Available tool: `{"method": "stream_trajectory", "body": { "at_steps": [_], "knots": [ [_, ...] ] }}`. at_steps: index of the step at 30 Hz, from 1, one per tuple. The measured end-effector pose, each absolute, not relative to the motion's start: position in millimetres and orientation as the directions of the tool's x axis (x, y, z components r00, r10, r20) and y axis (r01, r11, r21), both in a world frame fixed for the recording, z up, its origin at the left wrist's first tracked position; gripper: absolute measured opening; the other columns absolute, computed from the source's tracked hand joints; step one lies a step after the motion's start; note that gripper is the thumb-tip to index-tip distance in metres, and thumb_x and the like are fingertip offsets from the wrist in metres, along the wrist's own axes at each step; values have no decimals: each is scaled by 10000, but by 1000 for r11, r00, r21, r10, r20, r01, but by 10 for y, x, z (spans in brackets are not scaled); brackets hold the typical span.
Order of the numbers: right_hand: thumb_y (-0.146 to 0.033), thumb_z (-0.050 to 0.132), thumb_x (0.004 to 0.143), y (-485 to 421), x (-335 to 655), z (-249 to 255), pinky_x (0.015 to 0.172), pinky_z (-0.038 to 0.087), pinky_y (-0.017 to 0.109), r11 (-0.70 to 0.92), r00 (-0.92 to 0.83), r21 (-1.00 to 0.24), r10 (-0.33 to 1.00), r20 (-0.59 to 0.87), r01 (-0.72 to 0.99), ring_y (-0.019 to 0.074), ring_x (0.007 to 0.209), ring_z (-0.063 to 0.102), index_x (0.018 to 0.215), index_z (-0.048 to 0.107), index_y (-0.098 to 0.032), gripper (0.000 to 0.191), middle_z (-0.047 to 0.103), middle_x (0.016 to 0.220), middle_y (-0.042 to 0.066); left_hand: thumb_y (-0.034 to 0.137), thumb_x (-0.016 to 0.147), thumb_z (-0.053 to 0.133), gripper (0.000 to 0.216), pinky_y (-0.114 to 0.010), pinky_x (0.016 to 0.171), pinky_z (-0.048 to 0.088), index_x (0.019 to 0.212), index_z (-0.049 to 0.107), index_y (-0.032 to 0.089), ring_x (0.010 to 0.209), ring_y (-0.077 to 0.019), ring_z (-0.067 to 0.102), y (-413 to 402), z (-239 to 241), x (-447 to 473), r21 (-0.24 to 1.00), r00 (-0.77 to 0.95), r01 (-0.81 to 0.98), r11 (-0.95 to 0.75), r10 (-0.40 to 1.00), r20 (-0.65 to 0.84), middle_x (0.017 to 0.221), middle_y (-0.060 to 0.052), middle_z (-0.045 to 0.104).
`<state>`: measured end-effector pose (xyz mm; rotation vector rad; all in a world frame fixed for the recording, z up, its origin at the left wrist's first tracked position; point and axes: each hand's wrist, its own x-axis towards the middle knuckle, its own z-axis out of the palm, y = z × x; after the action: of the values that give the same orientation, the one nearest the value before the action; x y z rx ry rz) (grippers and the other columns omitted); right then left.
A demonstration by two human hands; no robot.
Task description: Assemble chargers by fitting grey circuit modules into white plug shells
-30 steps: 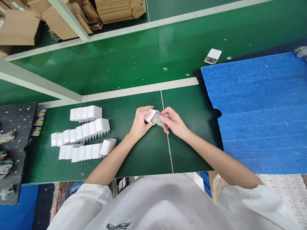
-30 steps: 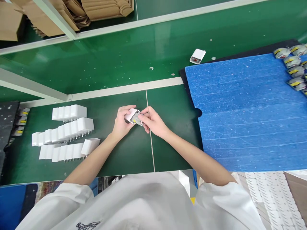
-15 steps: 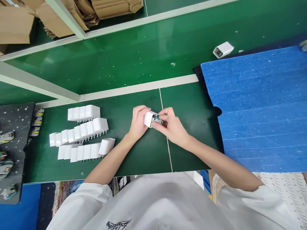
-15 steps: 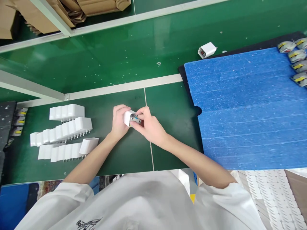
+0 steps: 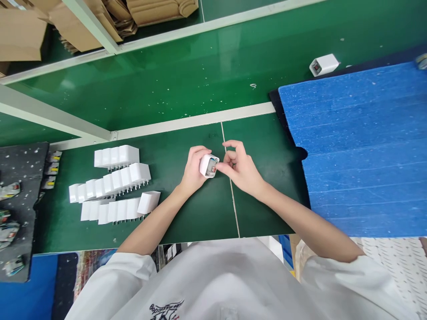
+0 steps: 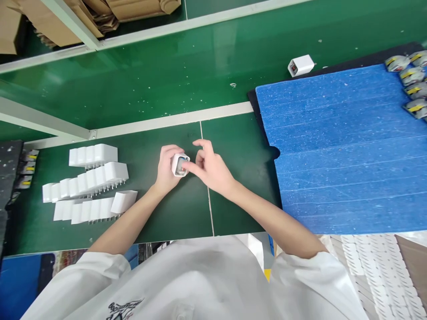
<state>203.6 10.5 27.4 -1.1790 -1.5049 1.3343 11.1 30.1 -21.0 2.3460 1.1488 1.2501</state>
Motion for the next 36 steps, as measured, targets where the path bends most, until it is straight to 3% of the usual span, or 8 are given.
{"method": "stream_trajectory", "body": {
  "at_steps": [4,7,11,15,21,26,30,36],
  "knots": [
    [-477,714,846,223,2125,261,519,547,245,-218,-481,-975,851,-212,45,162,784,640,1227,524,-234,490,637,960,24,548,969,594,416,-443,973,557,1291,580,285,1112,-253,626,264,-167,127,629,389,450,-633,774,500,1156,-87,644],
    [-413,704,847,253,2127,250,523,600,245,-374,-613,-926,742,-270,-45,180,861,669,1197,574,-215,423,669,1022,56,570,942,629,487,-429,980,568,1354,588,314,1179,-260,609,241,-178,134,703,435,356,-616,775,459,1263,-96,583],
    [-274,725,782,237,2085,188,528,603,212,-404,-487,-901,826,-285,-159,159,865,661,1089,584,-221,342,668,1031,37,590,920,652,627,-409,933,591,1463,504,312,1127,-254,644,256,-202,116,802,453,272,-531,806,380,1255,-109,575],
    [-268,685,749,222,2046,103,586,625,235,-373,-381,-901,884,-272,-223,160,910,639,1066,536,-239,352,626,1024,21,563,1014,479,459,-373,867,608,1355,583,274,1081,-242,684,287,-173,81,877,478,222,-427,831,283,1202,-117,650],
    [-291,627,760,168,2055,169,649,633,306,-257,-338,-964,903,-264,66,219,1052,623,1148,560,-257,395,578,1184,66,575,1017,460,435,-400,887,603,1255,651,265,1041,-236,688,249,-144,118,862,393,291,-416,873,289,1139,-105,677],
    [-270,580,786,147,2118,310,719,595,395,-85,-350,-940,914,-206,330,210,860,654,1196,584,-244,411,621,1129,70,526,1035,438,397,-378,867,597,1250,640,260,1037,-223,682,216,-135,173,849,383,273,-452,861,335,1146,-100,681],
    [-285,572,801,145,2156,398,789,543,423,-45,-361,-904,907,-215,425,200,747,653,1220,579,-256,420,683,1053,38,508,1039,430,397,-357,836,595,1265,630,251,1005,-214,687,206,-122,178,856,396,269,-441,861,319,1139,-102,685],
    [-299,548,805,124,2160,378,695,502,342,6,-399,-922,903,-162,387,215,793,661,1206,522,-238,406,706,972,32,395,1014,485,336,-314,762,583,1288,617,251,1007,-204,676,177,-95,184,807,404,275,-523,824,397,1165,-100,674]
  ]
}}
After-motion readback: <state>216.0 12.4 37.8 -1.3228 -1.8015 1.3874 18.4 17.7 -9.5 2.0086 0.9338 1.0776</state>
